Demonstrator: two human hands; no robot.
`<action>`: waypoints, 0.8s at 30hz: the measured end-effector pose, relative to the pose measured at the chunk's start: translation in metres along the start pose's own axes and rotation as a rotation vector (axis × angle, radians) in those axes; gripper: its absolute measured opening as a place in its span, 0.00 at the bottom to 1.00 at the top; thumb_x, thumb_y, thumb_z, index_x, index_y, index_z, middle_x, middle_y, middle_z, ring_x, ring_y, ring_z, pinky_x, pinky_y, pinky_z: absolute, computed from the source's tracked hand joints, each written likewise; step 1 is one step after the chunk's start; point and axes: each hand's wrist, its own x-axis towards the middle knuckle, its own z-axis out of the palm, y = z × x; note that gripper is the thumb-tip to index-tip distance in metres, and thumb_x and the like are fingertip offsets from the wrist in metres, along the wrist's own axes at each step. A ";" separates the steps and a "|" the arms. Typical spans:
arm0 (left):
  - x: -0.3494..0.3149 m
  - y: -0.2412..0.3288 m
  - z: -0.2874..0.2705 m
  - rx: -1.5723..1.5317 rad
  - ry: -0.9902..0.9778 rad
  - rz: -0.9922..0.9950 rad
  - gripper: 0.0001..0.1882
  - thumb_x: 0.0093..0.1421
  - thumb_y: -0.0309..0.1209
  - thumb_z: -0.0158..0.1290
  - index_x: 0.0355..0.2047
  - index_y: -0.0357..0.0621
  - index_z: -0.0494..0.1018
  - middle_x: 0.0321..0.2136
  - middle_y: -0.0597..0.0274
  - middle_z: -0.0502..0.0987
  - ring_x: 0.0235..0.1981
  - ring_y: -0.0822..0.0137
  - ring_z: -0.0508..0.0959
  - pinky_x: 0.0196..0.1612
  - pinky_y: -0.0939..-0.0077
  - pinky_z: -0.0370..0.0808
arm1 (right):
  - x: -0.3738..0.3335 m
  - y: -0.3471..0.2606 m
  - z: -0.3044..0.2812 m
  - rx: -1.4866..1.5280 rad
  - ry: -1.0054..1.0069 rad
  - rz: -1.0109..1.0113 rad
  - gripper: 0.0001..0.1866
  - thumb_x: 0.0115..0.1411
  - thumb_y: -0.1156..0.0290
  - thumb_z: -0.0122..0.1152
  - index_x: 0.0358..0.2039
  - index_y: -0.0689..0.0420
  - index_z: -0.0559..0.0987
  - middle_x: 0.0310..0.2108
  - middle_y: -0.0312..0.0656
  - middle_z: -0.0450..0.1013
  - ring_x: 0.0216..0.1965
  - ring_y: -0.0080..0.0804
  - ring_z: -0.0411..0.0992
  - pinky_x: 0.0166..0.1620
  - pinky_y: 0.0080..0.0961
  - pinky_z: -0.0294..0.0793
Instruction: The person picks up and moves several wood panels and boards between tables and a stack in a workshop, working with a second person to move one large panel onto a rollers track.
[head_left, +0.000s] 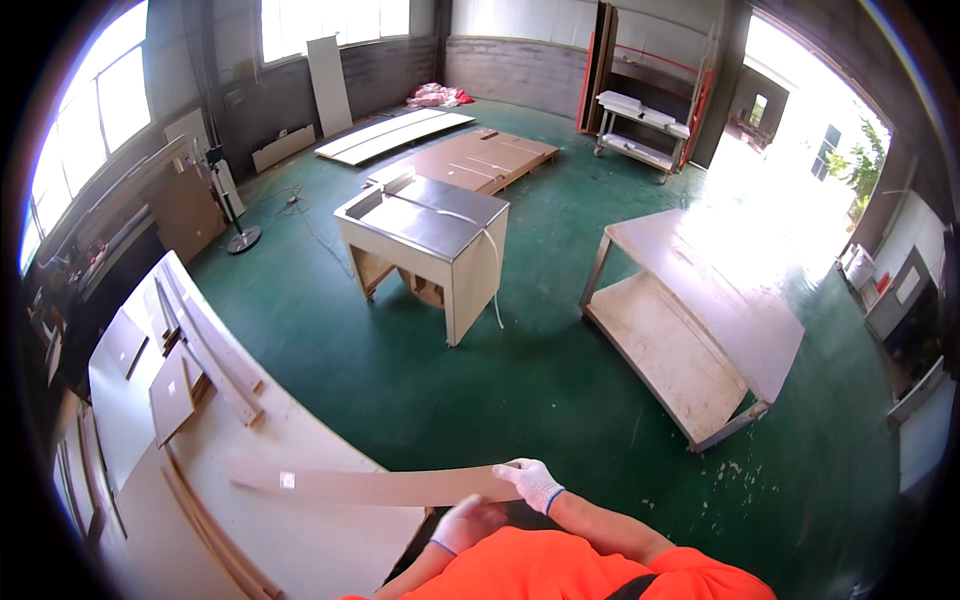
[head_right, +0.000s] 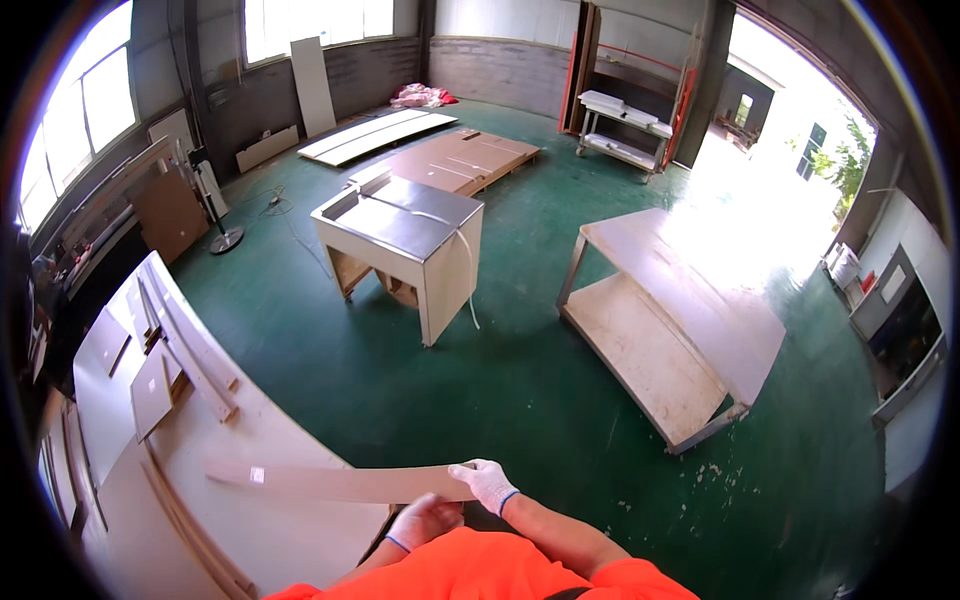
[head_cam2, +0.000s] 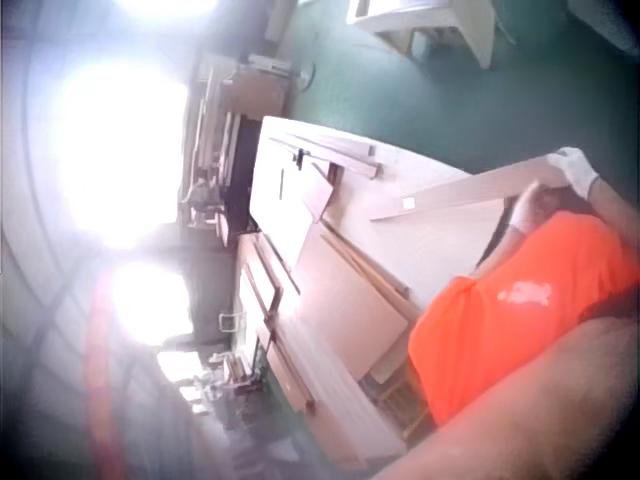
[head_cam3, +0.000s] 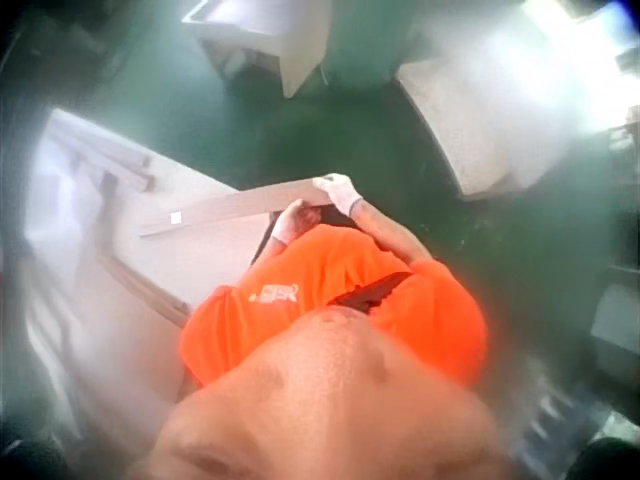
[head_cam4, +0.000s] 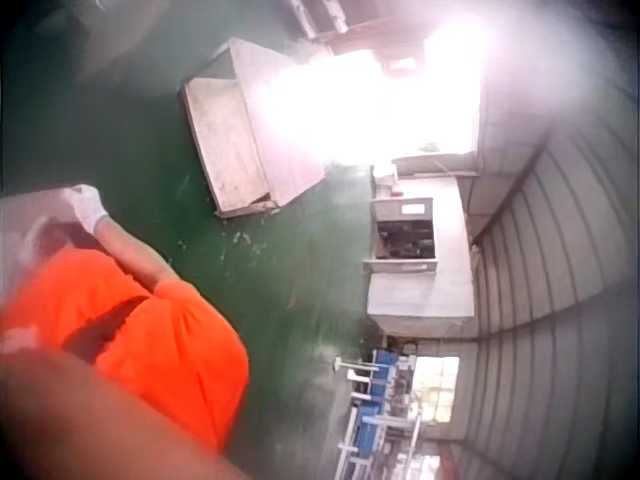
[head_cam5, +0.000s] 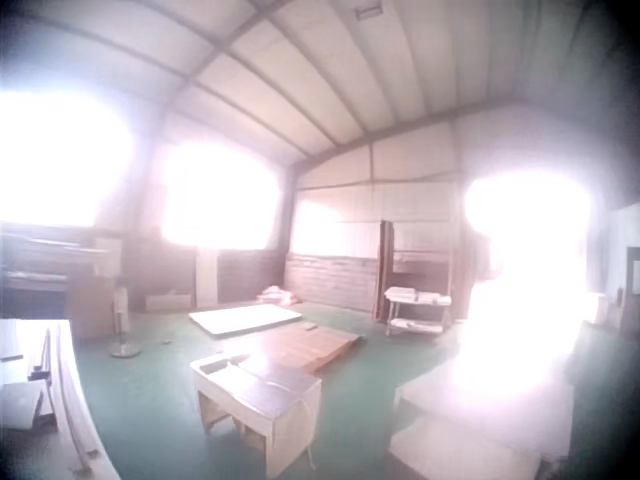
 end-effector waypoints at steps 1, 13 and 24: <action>0.016 0.017 0.027 -0.082 0.112 0.131 0.14 0.63 0.35 0.57 0.45 0.43 0.71 0.46 0.56 0.76 0.47 0.53 0.75 0.51 0.53 0.74 | 0.020 -0.015 -0.025 -0.038 0.044 -0.016 0.18 0.61 0.61 0.68 0.42 0.63 0.83 0.35 0.36 0.79 0.37 0.23 0.75 0.42 0.23 0.73; 0.307 0.183 0.119 0.066 0.414 0.465 0.12 0.67 0.41 0.55 0.44 0.49 0.75 0.43 0.63 0.81 0.46 0.59 0.79 0.49 0.57 0.77 | 0.244 -0.100 -0.288 0.173 0.348 -0.150 0.16 0.62 0.65 0.65 0.46 0.63 0.81 0.43 0.40 0.79 0.45 0.25 0.75 0.48 0.25 0.74; 0.644 0.181 0.364 0.300 0.266 0.467 0.13 0.64 0.27 0.56 0.49 0.45 0.73 0.44 0.59 0.78 0.46 0.56 0.79 0.48 0.57 0.77 | 0.406 -0.191 -0.463 -0.972 0.505 -0.283 0.68 0.40 0.38 0.76 0.72 0.60 0.50 0.71 0.60 0.49 0.72 0.63 0.45 0.73 0.52 0.46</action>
